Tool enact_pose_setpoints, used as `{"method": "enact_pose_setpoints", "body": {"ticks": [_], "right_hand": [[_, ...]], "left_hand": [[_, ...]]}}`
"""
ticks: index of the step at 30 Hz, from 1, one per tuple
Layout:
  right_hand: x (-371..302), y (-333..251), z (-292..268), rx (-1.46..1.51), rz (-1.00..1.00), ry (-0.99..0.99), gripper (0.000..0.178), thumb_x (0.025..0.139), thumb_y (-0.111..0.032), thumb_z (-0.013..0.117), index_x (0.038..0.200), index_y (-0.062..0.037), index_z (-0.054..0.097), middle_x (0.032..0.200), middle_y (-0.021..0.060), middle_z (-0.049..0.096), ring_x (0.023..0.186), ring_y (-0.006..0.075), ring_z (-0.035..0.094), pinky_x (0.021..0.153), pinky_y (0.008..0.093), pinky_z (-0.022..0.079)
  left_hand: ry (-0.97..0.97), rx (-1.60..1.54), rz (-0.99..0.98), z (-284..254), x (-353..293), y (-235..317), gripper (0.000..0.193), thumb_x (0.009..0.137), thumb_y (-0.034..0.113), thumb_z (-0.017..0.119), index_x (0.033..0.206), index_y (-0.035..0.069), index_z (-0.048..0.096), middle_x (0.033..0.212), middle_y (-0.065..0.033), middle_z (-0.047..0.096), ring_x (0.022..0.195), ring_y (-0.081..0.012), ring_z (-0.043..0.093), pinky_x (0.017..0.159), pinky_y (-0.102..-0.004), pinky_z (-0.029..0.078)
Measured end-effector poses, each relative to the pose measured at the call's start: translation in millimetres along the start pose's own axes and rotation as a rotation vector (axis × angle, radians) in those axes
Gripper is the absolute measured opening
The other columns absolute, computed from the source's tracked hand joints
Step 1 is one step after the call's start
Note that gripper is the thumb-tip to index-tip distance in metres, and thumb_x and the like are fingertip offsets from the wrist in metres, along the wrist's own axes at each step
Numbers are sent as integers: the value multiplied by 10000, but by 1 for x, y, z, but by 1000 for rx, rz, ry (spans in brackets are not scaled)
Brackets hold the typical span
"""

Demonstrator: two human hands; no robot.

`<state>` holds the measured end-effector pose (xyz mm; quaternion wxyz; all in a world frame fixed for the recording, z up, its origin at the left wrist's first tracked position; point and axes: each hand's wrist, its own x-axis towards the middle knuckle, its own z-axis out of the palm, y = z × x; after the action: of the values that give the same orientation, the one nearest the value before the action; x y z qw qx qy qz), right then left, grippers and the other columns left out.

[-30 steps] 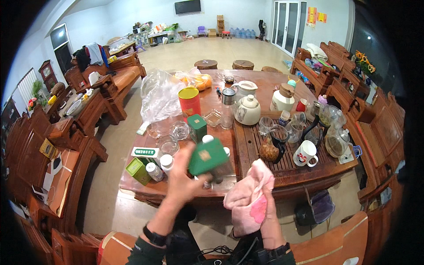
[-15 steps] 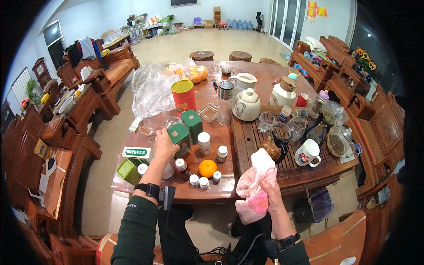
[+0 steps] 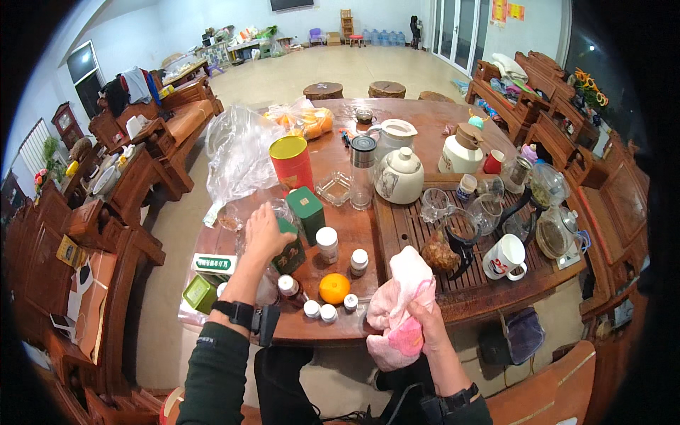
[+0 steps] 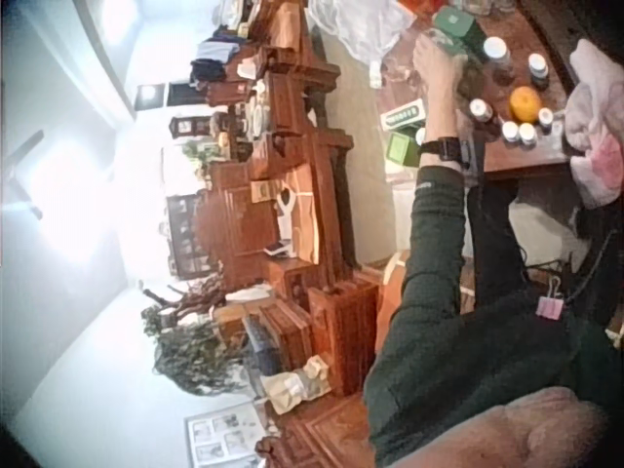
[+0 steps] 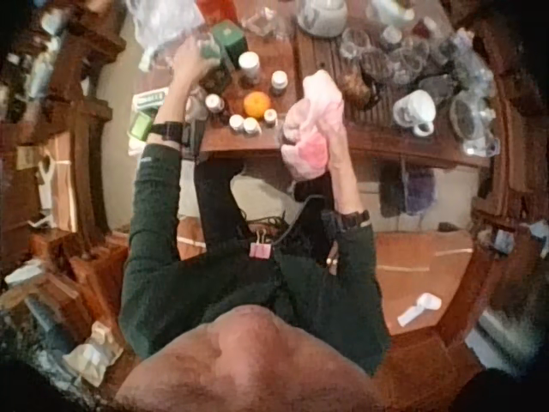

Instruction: The person wipes various containers, boxes, and a tin on a wooden table using a pink cloth. They handle items one at a time, wiping each surface and placing them back on the table.

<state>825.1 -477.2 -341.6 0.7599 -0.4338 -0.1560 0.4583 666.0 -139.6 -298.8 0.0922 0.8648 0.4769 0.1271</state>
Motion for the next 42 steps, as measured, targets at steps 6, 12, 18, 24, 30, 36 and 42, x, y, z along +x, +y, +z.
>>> {"method": "enact_pose_setpoints", "body": {"ticks": [6,12,18,24,30,36,42], "right_hand": [[2,-8,-2,31,-24,-1,633,813,-191,681,1342,5,393,1218,115,547,1094,214,557,944,359,458],[0,-8,-19,31,66,72,647,809,-207,690,1340,12,393,1231,121,542,1099,216,555,947,353,453],[-5,-5,-22,21,32,101,637,809,-196,688,1338,5,396,1215,113,550,1074,210,567,925,347,469],[-20,-24,2,36,-63,29,637,804,-189,691,1339,-5,397,1177,95,564,1041,202,579,918,352,476],[-50,-63,39,-34,-344,-46,598,810,-76,654,1340,-4,388,1202,97,568,1069,185,576,937,338,468],[-104,-71,88,-963,-957,-129,832,607,-132,812,1334,-5,427,1322,186,481,1174,337,511,989,440,418],[-104,-66,110,-1218,-798,-179,588,704,-149,703,1252,-44,519,1243,192,541,1132,390,521,957,446,429]], "left_hand": [[-89,37,-21,21,57,31,1143,567,383,852,1434,2,212,1499,-196,249,1361,-346,296,1109,-502,244],[-210,80,-22,42,73,36,1187,522,349,860,1434,-14,192,1403,-232,334,1269,-380,413,1058,-470,334],[57,-129,38,19,65,45,1078,537,247,801,1413,-31,237,1324,-235,354,1167,-402,482,956,-422,450],[272,-327,301,-70,14,64,1078,552,211,765,1434,-38,199,1351,-236,312,1216,-403,423,1005,-422,411],[307,-423,705,-110,-118,86,1225,550,250,864,1467,-21,98,1329,-254,381,1231,-413,397,1029,-454,366],[238,-591,849,-96,-196,108,1291,544,228,894,1491,39,38,1252,-212,496,1101,-372,526,956,-448,405],[-267,-870,623,-78,-258,112,774,631,148,768,1320,30,438,1294,-147,480,1218,-300,450,1038,-411,334]]}}
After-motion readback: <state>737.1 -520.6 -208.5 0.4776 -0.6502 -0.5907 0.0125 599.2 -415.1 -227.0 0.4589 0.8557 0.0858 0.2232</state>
